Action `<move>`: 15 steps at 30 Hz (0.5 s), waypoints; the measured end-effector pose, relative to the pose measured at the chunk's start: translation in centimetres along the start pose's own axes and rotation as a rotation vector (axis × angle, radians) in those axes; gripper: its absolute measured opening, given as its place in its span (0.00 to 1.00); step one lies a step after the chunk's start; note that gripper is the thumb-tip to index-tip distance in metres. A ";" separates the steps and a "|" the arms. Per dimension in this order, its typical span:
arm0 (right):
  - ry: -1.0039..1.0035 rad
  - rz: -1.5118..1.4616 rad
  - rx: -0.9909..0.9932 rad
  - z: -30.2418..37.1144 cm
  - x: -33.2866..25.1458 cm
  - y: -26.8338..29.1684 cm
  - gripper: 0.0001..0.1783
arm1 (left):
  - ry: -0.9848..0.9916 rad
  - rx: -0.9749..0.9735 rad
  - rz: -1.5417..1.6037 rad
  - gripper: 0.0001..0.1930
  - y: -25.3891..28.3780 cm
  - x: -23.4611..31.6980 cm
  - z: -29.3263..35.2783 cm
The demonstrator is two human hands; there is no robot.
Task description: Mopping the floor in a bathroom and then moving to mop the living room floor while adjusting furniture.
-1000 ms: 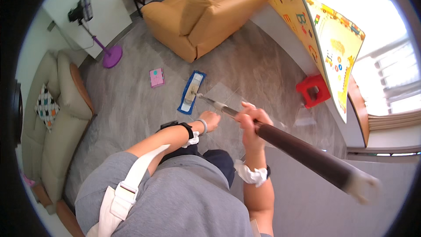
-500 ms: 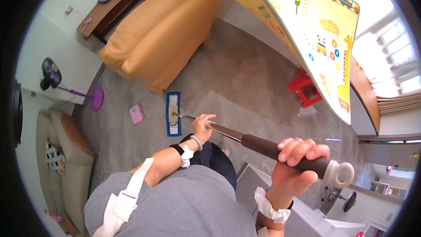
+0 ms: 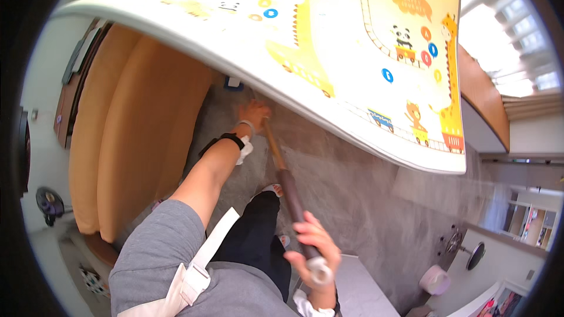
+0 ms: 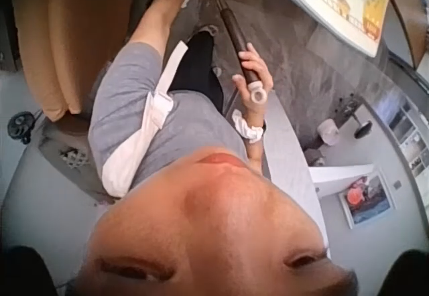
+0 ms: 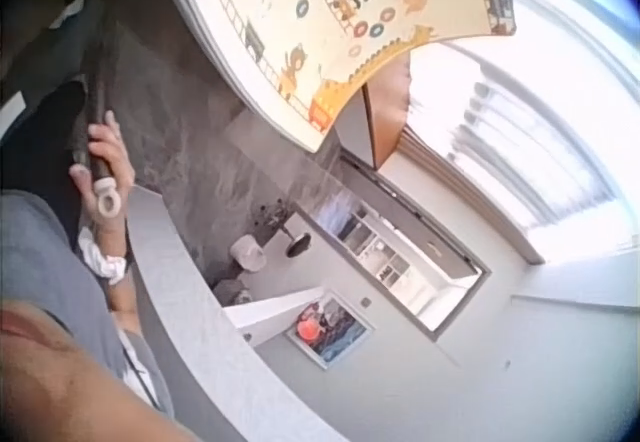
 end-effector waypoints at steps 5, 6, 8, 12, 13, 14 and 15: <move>0.055 0.279 0.590 6.6 -8.4 14.7 0.23 | -0.653 -0.243 0.077 0.20 -0.4 22.5 4.5; 0.034 0.277 0.662 8.3 -11.2 17.4 0.20 | -0.747 -0.188 0.222 0.10 -1.8 25.7 7.1; 0.224 0.382 0.655 7.6 -19.4 18.0 0.16 | -0.866 -0.322 0.389 0.07 3.0 32.6 13.3; 0.439 0.560 0.580 7.9 -28.5 19.0 0.19 | -1.019 -0.423 0.538 0.06 6.8 38.1 21.9; 0.450 0.524 0.583 8.2 -29.4 19.7 0.19 | -1.037 -0.457 0.633 0.05 7.1 38.8 23.3; 0.460 0.481 0.586 8.5 -29.8 20.7 0.19 | -1.055 -0.486 0.625 0.05 6.9 38.6 24.4; 0.469 0.435 0.595 8.9 -29.4 22.3 0.19 | -1.056 -0.480 0.577 0.04 6.7 38.5 24.9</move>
Point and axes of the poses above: each hand's wrist, its own z-axis away from the middle knuckle, its own y-axis out of the back of the hand, x = y × z, the point moved 6 cm from there along -z, towards the middle knuckle, and after that the axes turned 4 degrees about x, right-handed, at the moved point
